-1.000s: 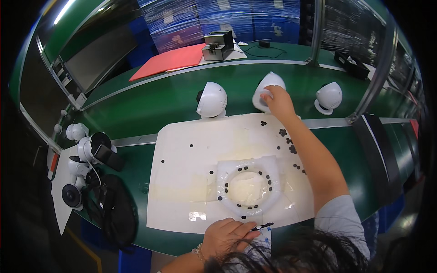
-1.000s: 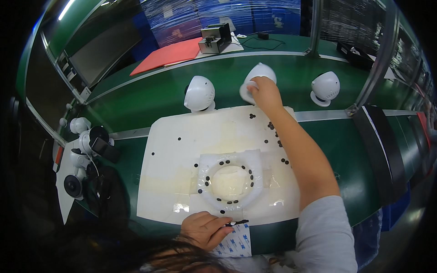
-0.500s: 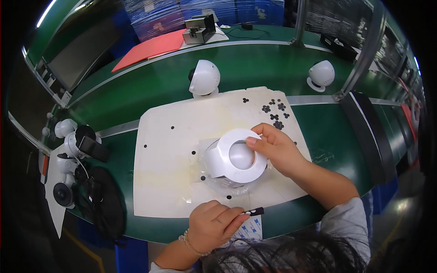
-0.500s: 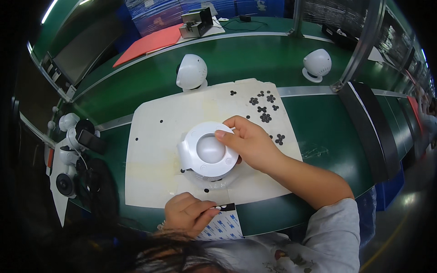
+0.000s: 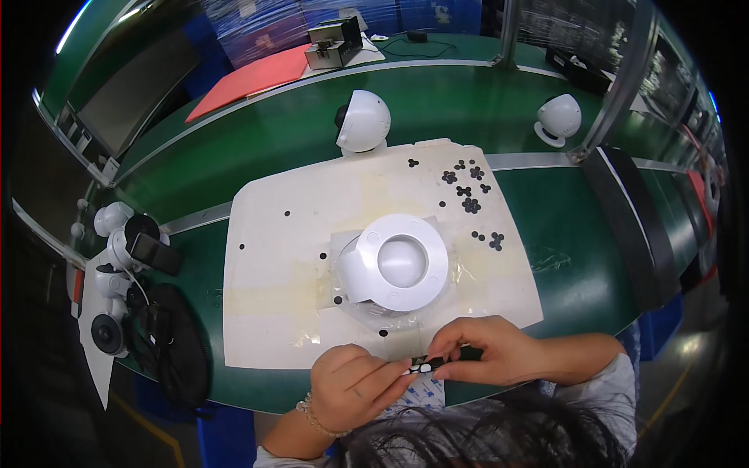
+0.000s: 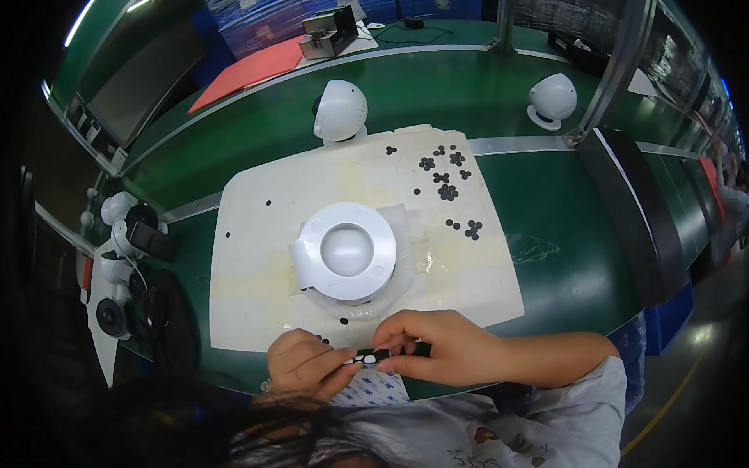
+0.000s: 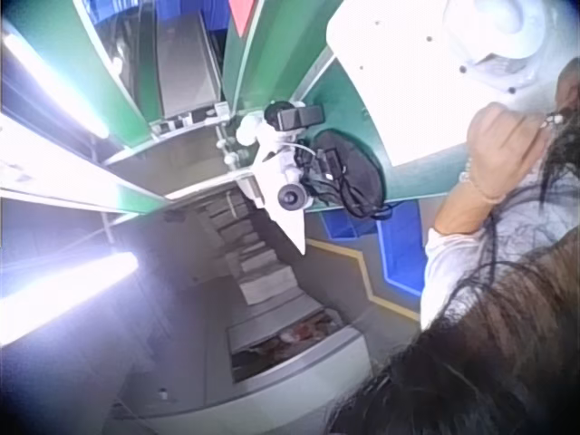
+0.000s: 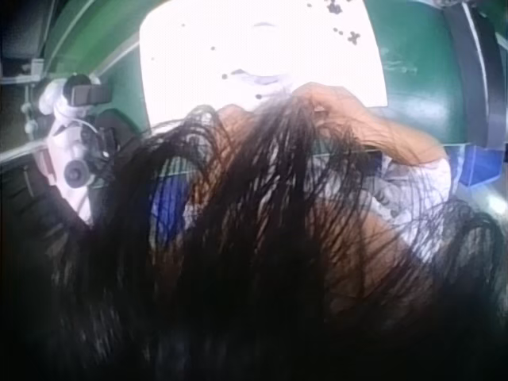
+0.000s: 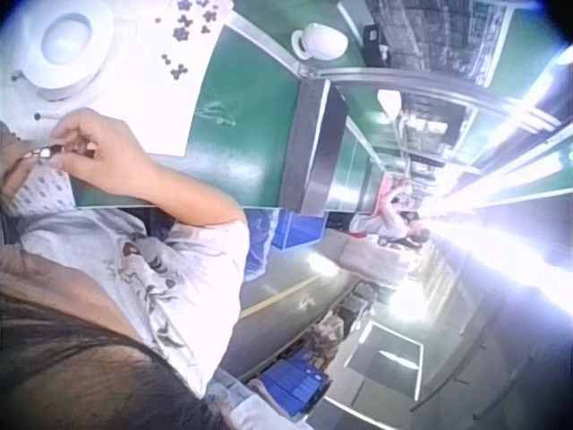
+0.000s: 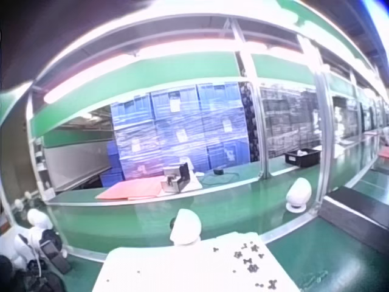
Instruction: The person places small black circular components into holes on a white plastic housing. They repeatedly pick up the housing, place it down, and insert components one by one. The person handles a black strip of components and a white housing throughout the process.
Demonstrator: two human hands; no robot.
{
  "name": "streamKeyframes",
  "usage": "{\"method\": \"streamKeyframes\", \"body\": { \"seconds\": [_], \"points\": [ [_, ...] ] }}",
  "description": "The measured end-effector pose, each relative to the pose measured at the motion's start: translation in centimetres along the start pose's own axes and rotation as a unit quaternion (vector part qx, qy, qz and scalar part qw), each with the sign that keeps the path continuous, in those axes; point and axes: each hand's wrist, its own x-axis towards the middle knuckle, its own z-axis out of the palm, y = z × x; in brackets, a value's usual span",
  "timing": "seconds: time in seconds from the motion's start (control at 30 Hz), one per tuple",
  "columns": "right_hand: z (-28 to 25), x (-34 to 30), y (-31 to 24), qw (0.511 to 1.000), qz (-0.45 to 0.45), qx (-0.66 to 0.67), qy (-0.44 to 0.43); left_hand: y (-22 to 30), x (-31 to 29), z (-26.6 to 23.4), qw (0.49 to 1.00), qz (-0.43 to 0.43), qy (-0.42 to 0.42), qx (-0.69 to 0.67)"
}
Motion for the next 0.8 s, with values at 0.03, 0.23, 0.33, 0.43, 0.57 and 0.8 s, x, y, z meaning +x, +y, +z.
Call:
{"method": "streamKeyframes", "body": {
  "seconds": [0.03, 0.23, 0.33, 0.43, 0.57, 0.8],
  "points": [
    [0.1, 0.0, 0.2, 1.000, 0.001, 0.005, 0.011, -0.1, 0.1, 0.1, 1.000, 0.003, -0.004, 0.003],
    [0.5, 0.2, -0.2, 0.993, -0.020, -0.108, 0.051, 0.0, 0.9, 0.2, 1.000, -0.007, -0.007, -0.006],
    [0.3, 0.3, -0.4, 0.990, -0.018, -0.126, 0.059, -0.1, 0.5, 0.3, 1.000, -0.016, -0.009, 0.005],
    [0.4, 0.4, 0.9, 0.982, -0.114, -0.126, 0.084, -0.2, 0.3, 0.4, 1.000, -0.025, -0.010, -0.007],
    [0.0, 0.8, 1.0, 0.952, -0.249, -0.130, 0.123, -0.2, 0.3, 0.4, 0.999, -0.046, -0.001, -0.002],
    [1.4, 0.8, 1.6, 0.920, -0.274, -0.256, 0.115, -0.1, 0.5, 0.4, 0.998, -0.065, 0.003, -0.015]
  ]
}}
